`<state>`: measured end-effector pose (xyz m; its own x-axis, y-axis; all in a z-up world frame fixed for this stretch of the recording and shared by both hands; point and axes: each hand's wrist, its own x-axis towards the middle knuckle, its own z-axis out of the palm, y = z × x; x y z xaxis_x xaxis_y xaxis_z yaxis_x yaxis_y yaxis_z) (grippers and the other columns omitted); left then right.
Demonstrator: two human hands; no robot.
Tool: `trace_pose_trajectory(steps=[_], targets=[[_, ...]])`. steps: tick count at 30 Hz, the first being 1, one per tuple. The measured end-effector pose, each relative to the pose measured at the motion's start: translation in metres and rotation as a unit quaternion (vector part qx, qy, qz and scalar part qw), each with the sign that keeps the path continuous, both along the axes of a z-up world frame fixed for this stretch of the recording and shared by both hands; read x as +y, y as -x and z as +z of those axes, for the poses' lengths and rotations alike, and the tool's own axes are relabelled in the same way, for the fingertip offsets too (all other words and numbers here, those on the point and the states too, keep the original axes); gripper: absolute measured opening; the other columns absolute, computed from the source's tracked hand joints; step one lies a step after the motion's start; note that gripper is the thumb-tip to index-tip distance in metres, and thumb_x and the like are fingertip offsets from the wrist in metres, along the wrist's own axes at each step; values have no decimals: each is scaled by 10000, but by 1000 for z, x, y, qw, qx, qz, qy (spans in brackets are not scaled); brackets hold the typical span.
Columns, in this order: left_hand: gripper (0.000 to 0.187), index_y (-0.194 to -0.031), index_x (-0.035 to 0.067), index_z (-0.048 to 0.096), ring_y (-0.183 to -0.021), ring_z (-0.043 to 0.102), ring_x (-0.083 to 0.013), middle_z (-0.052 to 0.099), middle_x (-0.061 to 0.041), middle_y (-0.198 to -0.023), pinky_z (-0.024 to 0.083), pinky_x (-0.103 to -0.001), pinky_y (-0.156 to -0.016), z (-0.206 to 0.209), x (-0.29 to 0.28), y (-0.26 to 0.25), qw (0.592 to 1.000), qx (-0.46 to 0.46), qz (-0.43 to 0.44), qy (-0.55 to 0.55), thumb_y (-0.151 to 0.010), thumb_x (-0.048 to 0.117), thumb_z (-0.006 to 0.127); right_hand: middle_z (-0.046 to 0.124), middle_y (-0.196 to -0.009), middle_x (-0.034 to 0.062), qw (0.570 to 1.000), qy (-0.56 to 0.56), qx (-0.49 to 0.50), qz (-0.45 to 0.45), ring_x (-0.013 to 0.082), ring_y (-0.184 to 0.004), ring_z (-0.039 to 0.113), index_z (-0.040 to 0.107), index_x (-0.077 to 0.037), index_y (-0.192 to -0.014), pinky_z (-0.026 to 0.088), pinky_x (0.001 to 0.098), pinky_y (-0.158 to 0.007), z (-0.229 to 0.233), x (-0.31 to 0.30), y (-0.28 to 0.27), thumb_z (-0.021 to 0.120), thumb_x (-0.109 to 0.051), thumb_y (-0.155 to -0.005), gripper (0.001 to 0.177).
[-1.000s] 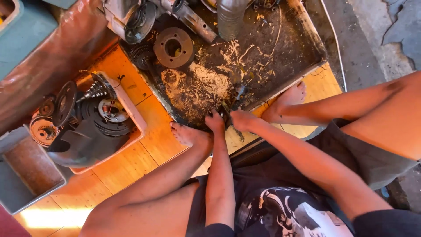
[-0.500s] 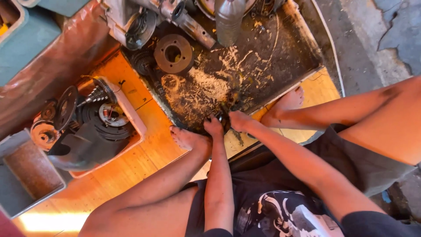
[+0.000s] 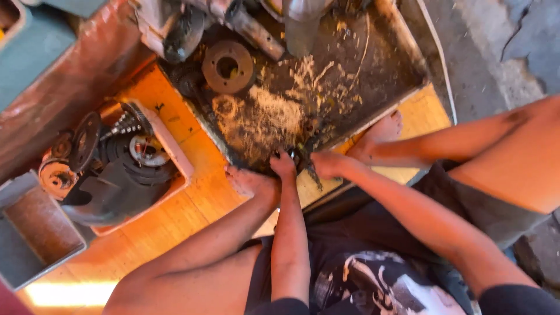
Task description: The person sits on the floor and cleans various mechanical parts, including gears and a cylindrical component, using a brush and a liquid from a plastic bottle. They scrub the parts on a dirty surface and place them into a nearby container.
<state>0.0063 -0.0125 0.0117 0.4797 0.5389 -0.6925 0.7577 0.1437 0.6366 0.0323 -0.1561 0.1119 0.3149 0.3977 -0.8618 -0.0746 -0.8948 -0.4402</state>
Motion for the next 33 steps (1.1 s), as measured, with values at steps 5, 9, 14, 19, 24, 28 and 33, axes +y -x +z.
trace_pose_trajectory(steps=[5, 9, 14, 19, 24, 28, 33], targets=[[593, -1358, -189, 557, -1306, 543, -438, 583, -366, -1316, 441, -545, -1124, -24, 0, 8, 1000, 6, 16, -1, -1032, 305, 598, 651, -988, 238, 995, -28, -8, -92, 309, -678, 599, 580, 28, -1221, 508, 506, -617, -65, -2, 4, 372, -169, -1074, 322], [558, -1289, -171, 622, -1213, 638, -409, 657, -341, -1236, 505, -528, -1019, 9, 3, -4, 1000, 17, 20, 8, -1027, 320, 588, 641, -911, 209, 994, -29, 15, -104, 300, -604, 577, 577, 11, -1138, 474, 473, -550, -18, -5, 11, 366, -138, -1063, 269], [561, -1321, -145, 608, -1233, 619, -417, 638, -332, -1273, 506, -541, -1041, -27, 9, 5, 1000, -3, 10, 23, -1051, 345, 568, 666, -969, 223, 996, -3, -14, -83, 259, -593, 597, 617, 8, -1138, 512, 436, -537, -23, -17, 21, 402, -148, -1064, 275], [604, -1329, -148, 612, -1289, 585, -430, 624, -343, -1307, 456, -525, -1122, -69, 24, 11, 1000, 21, 10, 15, -999, 359, 623, 690, -925, 281, 990, -11, -61, -123, 431, -777, 700, 664, 35, -948, 535, 541, -631, -67, -19, 46, 532, -207, -1004, 281], [623, -1395, -172, 519, -1202, 638, -387, 592, -333, -1331, 498, -532, -1056, -39, 20, -3, 997, 5, 4, 75, -1068, 357, 542, 672, -809, 200, 983, -40, -54, -172, 273, -590, 615, 680, 6, -904, 523, 433, -594, -45, -32, 41, 462, -255, -1066, 377], [605, -1365, -186, 512, -991, 664, -271, 601, -307, -1212, 479, -530, -871, -108, 33, 15, 997, 5, 15, 75, -1061, 335, 560, 651, -867, 260, 986, -41, -64, -150, 368, -675, 650, 666, 61, -1001, 496, 504, -608, -64, -29, 38, 514, -222, -1038, 323], [367, -1169, -65, 495, -469, 388, -93, 397, 9, -677, 321, -426, -554, -135, 43, 15, 991, -12, 15, 132, -1112, 297, 485, 681, -859, 236, 978, -98, -48, -179, 285, -600, 634, 669, 73, -1063, 532, 437, -617, -47, -37, 37, 395, -206, -1122, 395]])
